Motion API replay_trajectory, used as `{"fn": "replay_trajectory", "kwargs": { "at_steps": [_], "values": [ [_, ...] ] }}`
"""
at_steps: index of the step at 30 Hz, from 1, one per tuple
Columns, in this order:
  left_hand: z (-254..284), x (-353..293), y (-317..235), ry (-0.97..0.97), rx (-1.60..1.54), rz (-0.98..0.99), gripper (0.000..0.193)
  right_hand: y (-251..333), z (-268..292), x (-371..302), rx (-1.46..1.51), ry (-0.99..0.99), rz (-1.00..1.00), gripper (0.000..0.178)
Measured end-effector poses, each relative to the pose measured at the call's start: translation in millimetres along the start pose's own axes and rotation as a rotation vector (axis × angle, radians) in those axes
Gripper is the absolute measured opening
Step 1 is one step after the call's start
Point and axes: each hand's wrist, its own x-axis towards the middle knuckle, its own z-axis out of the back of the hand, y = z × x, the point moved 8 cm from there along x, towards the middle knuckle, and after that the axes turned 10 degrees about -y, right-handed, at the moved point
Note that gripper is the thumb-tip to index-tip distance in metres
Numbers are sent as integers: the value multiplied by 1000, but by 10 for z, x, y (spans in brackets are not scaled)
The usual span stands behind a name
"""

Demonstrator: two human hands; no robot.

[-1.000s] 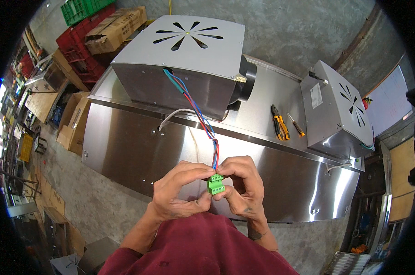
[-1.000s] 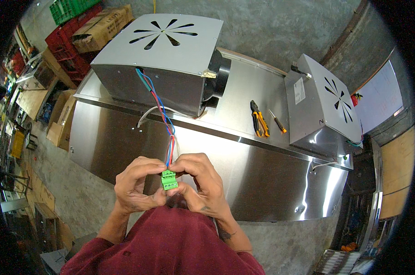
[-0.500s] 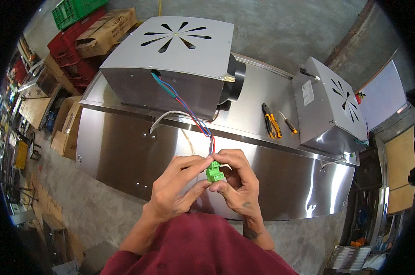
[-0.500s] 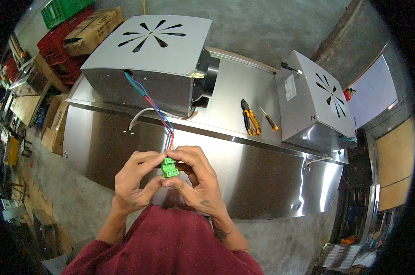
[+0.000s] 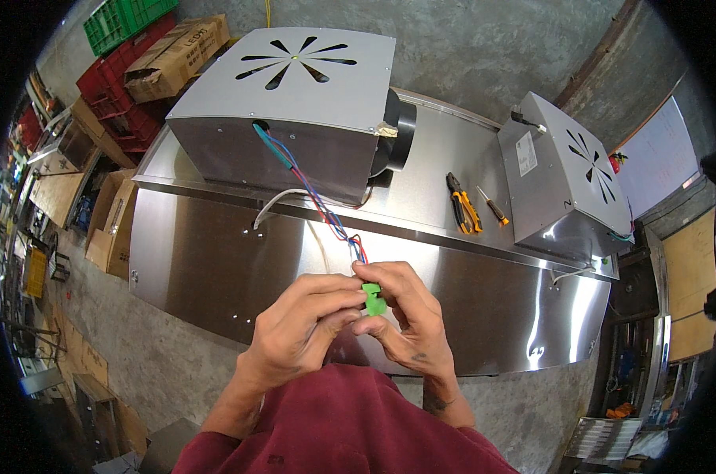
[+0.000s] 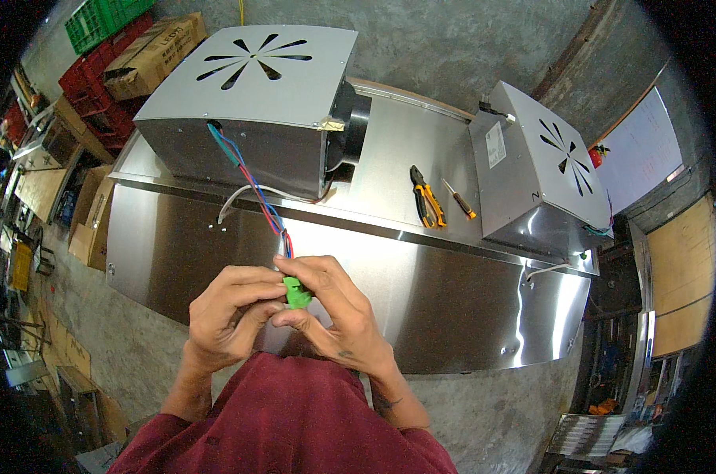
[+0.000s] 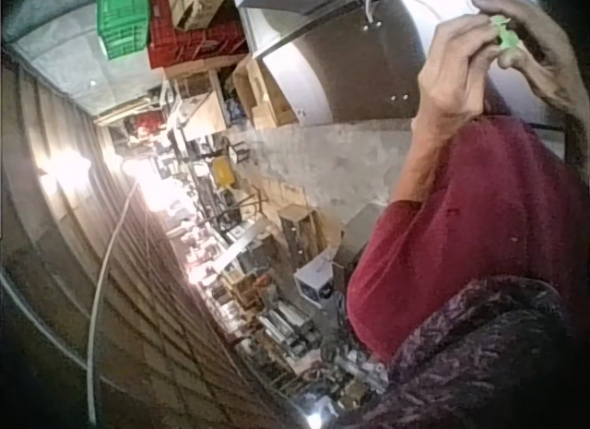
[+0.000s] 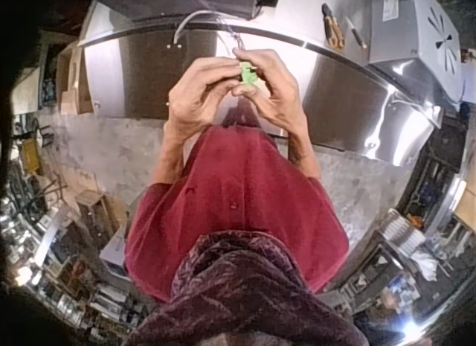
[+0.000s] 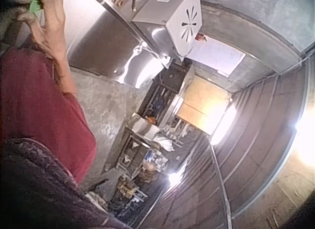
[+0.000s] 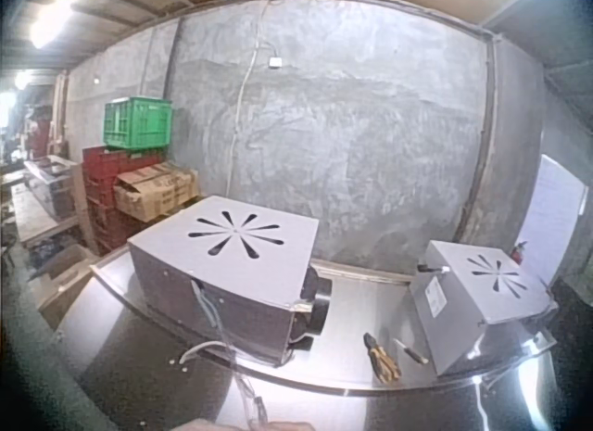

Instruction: The person strips insulation from several colored wires using pliers, then inserts the exposed ends into a green terminal block and tightens the screws with a screwdriver. The person repeats this process for multiple wires, securing each connection.

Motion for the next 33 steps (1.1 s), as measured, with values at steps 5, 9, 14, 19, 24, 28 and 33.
{"fn": "replay_trajectory", "kwargs": {
  "at_steps": [5, 9, 14, 19, 24, 28, 33],
  "values": [
    [17, -17, 69, 30, -137, 91, 35, -124, 24, -55, 180, -43, -36, 60],
    [61, -85, 216, -14, -296, 215, 57, -203, 2, -92, 359, -76, -101, 59],
    [-51, -55, 207, 64, -302, 236, 84, -190, -9, -88, 273, -73, -16, 56],
    [-58, -38, 214, 28, -181, 210, 74, -115, -19, -73, 237, -134, 6, 53],
    [-91, 8, 166, -36, -163, 166, 64, -104, -12, -128, 219, -220, -41, 48],
    [-118, 7, 191, -32, -173, 182, 61, -146, 2, -172, 138, -204, -18, 46],
    [-148, -30, 279, -27, -194, 213, 61, -147, 7, -141, 172, -224, -19, 45]
  ]
}}
